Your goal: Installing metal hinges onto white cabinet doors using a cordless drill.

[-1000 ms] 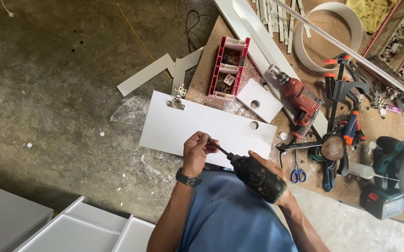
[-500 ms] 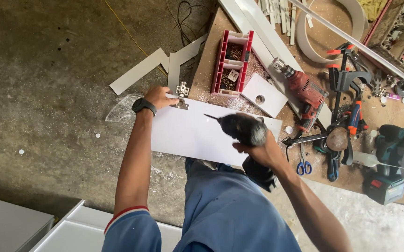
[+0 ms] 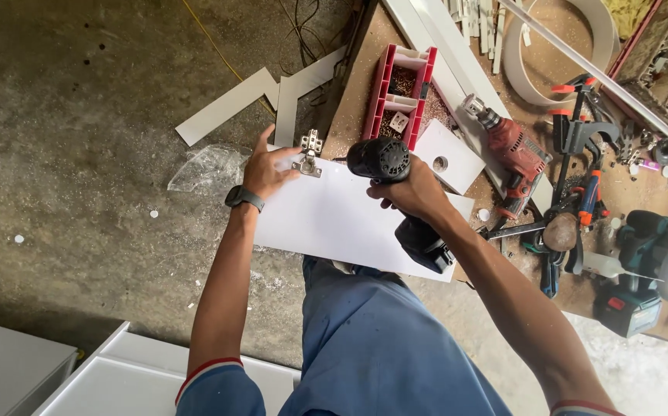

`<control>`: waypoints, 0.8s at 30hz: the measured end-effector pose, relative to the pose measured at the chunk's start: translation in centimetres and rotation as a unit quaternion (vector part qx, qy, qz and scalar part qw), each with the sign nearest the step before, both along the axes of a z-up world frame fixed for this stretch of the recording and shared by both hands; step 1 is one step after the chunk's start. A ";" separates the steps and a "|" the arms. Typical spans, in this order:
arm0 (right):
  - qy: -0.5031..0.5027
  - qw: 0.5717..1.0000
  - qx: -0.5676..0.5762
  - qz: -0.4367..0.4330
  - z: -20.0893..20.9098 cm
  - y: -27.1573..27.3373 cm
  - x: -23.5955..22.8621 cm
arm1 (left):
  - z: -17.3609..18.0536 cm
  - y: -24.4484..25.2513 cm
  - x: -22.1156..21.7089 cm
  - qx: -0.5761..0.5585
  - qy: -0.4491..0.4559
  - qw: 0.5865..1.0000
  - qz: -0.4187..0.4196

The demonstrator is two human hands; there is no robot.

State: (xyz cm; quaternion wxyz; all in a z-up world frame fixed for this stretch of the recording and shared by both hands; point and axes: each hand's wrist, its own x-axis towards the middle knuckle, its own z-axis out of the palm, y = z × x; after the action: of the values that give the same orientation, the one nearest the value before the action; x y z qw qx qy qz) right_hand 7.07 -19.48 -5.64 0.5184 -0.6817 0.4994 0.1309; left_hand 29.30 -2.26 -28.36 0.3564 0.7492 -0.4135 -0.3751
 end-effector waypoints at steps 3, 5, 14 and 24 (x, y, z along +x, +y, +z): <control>0.021 1.000 0.015 -0.004 0.1 0.1 0.6 | -1.6 0.5 -0.1 -0.014 -0.028 0.999 -0.015; 0.007 1.000 0.001 0.012 0.2 0.2 0.8 | -0.8 0.3 0.0 0.015 0.003 1.000 -0.012; 0.011 0.999 -0.001 0.046 -0.9 0.2 0.6 | -0.4 0.6 -0.7 -0.072 -0.077 0.993 0.046; 0.038 0.996 0.002 0.084 -2.3 0.6 2.2 | -0.2 0.2 -0.7 -0.019 0.022 0.997 0.068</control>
State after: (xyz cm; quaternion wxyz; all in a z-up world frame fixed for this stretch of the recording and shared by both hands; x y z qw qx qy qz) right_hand 9.31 -18.88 -7.94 0.4876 -0.7147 0.4596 0.2006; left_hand 28.58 -2.05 -28.55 0.4044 0.7603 -0.3605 -0.3584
